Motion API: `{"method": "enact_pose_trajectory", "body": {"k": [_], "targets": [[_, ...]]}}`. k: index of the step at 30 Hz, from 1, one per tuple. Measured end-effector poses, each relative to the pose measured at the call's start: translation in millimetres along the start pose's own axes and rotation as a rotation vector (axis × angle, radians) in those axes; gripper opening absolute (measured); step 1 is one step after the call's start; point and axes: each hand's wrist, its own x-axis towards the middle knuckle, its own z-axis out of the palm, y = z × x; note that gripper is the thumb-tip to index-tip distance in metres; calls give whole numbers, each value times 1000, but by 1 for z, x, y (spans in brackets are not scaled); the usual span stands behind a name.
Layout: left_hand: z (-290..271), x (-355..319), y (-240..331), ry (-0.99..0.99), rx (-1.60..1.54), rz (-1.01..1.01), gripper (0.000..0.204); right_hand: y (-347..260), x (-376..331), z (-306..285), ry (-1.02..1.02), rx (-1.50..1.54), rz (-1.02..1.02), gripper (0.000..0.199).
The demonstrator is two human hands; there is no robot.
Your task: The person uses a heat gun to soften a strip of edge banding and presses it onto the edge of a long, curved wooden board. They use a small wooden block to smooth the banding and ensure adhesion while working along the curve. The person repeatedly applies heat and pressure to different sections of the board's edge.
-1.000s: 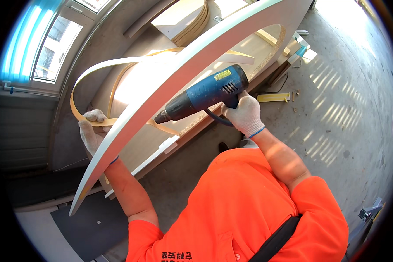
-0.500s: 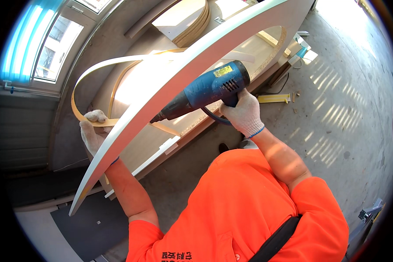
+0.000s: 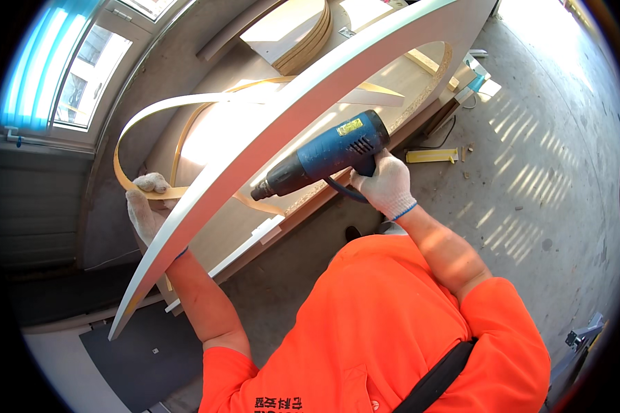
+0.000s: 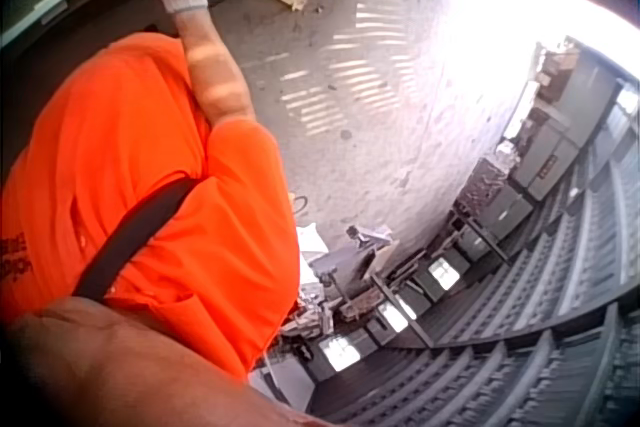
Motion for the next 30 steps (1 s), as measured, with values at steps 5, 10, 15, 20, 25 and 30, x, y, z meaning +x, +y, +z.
{"method": "enact_pose_trajectory", "body": {"k": [5,10,15,20,25,30], "targets": [[5,-2,2,-8,-37,-10,47,26,-10,13,5,-47,-39,43],[1,-2,3,-47,-23,-28,47,41,-13,21,-53,-154,33,42],[-3,-1,1,-51,-55,-35,47,59,-16,33,-96,-272,-12,38],[-3,-1,1,-53,-47,-28,48,64,-16,40,-117,-315,-16,39],[-4,0,0,-57,-48,-9,47,67,-15,44,-127,-365,-24,42],[-4,0,0,-31,-17,-17,48,65,-16,40,-140,-332,-6,42]]}}
